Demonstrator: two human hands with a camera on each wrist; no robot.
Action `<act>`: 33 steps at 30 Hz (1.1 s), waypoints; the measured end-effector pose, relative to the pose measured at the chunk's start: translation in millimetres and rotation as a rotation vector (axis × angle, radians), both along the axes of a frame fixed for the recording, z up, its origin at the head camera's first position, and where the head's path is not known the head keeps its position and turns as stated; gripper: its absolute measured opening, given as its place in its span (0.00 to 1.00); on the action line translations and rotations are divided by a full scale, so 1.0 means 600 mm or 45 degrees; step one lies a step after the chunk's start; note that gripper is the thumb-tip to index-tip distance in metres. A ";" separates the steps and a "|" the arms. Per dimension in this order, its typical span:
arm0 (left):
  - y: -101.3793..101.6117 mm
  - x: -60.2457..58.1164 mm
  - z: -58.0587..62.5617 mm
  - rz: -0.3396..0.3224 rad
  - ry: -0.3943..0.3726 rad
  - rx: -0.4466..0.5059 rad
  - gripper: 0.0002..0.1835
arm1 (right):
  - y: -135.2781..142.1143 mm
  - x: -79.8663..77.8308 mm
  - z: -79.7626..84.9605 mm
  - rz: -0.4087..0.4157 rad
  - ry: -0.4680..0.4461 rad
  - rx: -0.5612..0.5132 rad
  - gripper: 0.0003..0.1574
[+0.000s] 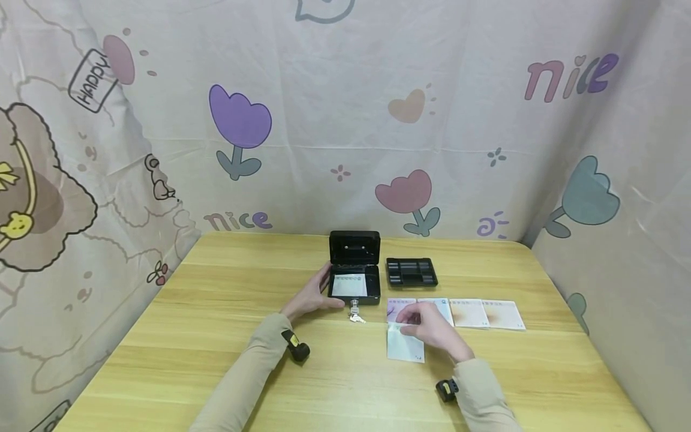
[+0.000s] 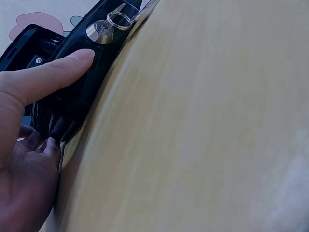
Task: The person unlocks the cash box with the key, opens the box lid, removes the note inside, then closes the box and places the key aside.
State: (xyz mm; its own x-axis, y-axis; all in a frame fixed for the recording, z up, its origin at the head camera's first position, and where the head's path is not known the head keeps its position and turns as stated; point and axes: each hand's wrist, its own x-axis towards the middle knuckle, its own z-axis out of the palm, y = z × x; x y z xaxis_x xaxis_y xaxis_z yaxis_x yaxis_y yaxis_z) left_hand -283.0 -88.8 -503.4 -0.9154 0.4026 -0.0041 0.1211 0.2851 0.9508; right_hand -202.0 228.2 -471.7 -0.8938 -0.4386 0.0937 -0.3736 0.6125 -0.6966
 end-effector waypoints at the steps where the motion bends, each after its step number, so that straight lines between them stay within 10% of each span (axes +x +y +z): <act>1: 0.000 0.000 -0.001 0.000 0.004 0.001 0.67 | -0.001 -0.001 -0.002 0.001 0.012 0.018 0.08; 33: 0.001 0.000 -0.003 0.008 0.012 -0.027 0.67 | -0.009 -0.010 -0.011 0.002 0.002 0.178 0.08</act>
State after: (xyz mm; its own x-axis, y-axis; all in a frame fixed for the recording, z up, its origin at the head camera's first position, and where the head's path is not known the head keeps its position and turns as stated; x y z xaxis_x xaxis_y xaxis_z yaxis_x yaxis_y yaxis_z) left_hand -283.1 -88.4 -504.9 -0.9178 0.3969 -0.0040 0.1281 0.3056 0.9435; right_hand -208.1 222.5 -478.2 -0.8931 -0.4486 0.0328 -0.3753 0.7031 -0.6040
